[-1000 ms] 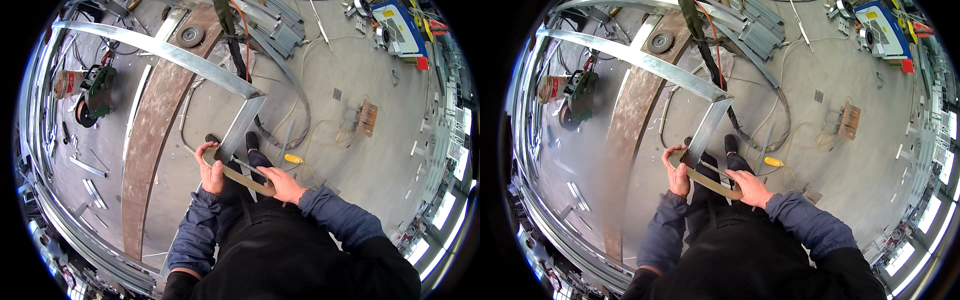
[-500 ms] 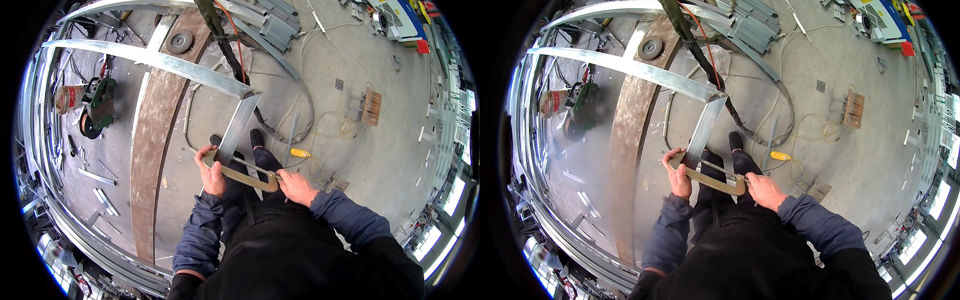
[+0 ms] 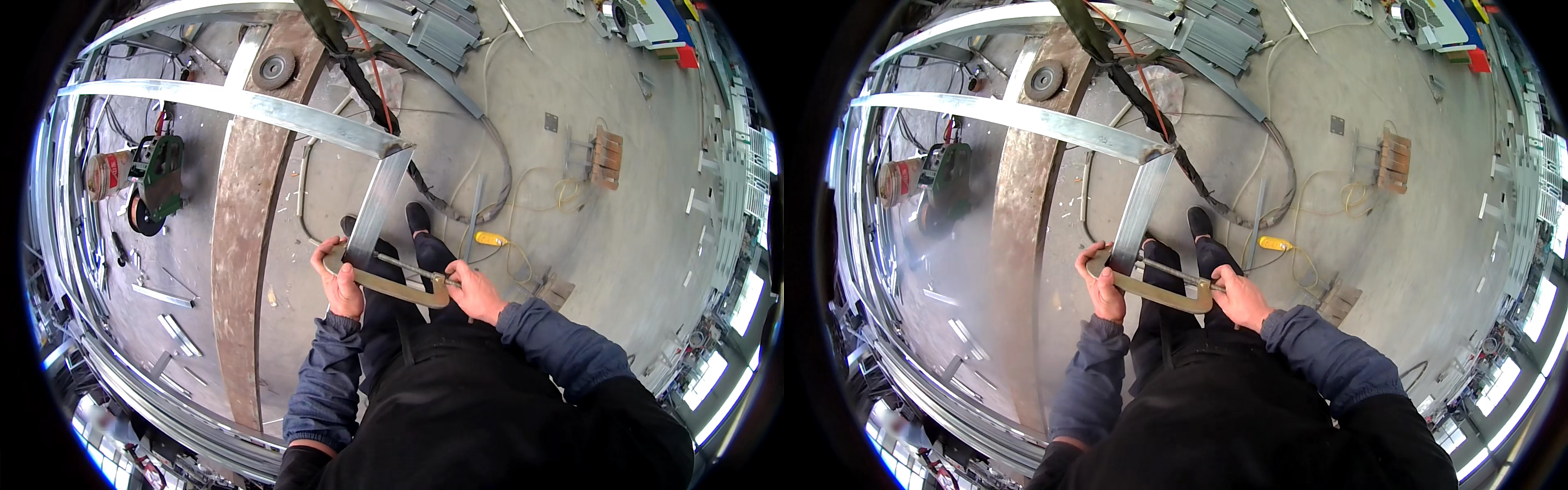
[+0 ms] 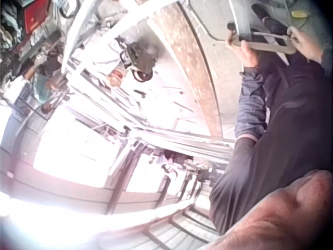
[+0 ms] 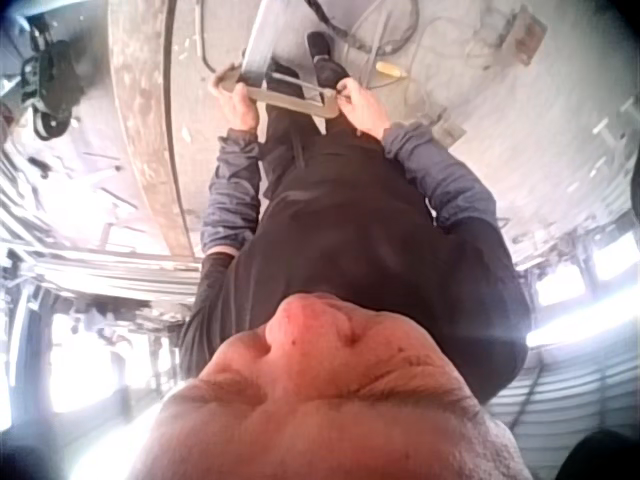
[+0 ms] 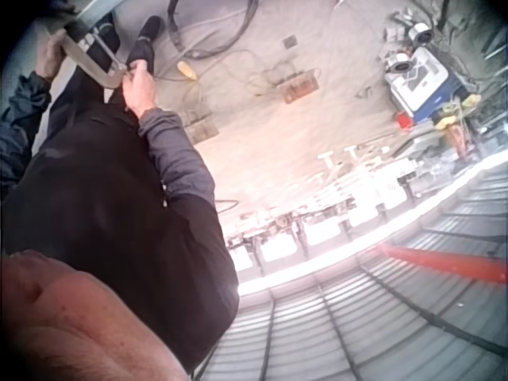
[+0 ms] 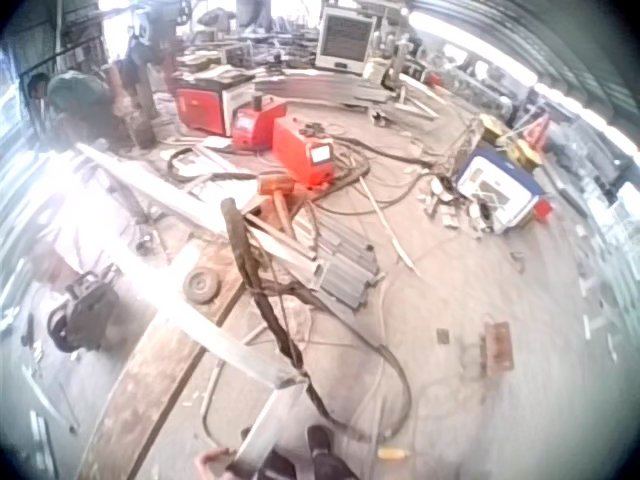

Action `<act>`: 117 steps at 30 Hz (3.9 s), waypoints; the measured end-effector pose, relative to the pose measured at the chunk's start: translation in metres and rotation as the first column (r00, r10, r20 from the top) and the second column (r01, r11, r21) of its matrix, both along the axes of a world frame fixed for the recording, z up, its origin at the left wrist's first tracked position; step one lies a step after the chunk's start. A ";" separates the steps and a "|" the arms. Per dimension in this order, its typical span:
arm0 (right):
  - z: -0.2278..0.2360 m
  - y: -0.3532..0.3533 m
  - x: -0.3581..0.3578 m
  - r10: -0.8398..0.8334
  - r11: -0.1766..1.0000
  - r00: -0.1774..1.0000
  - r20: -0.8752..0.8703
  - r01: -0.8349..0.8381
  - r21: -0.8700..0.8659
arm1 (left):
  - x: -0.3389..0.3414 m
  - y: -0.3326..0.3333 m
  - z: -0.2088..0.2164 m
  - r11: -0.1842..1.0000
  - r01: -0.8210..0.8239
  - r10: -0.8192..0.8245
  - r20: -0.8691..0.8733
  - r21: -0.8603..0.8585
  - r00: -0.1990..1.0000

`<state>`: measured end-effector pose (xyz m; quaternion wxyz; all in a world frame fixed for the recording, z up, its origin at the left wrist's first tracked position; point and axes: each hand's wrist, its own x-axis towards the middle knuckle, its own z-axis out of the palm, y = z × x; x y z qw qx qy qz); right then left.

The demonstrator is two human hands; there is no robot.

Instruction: The person measures and marks a metal frame using a try square, then uses an angle grinder to cut the frame, producing sparks. They repeatedly measure, adjust, and grind the frame to achieve the desired shape and fit.

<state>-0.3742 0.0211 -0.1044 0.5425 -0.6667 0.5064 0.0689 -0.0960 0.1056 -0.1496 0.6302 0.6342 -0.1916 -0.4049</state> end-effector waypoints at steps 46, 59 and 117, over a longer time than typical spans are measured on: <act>-0.028 0.023 -0.008 -0.917 0.321 0.383 -0.113 0.875 0.363 | 0.025 0.001 0.004 0.981 0.162 -0.156 -0.062 0.105 0.986; -0.080 0.025 0.010 -0.940 0.086 0.139 -0.310 0.980 0.179 | 0.065 0.068 -0.081 0.455 0.404 -0.340 -0.265 0.793 0.902; -0.052 0.016 0.010 -0.870 0.445 0.443 -0.218 0.895 0.041 | 0.093 0.014 -0.011 0.792 0.518 -0.248 -0.606 0.323 0.756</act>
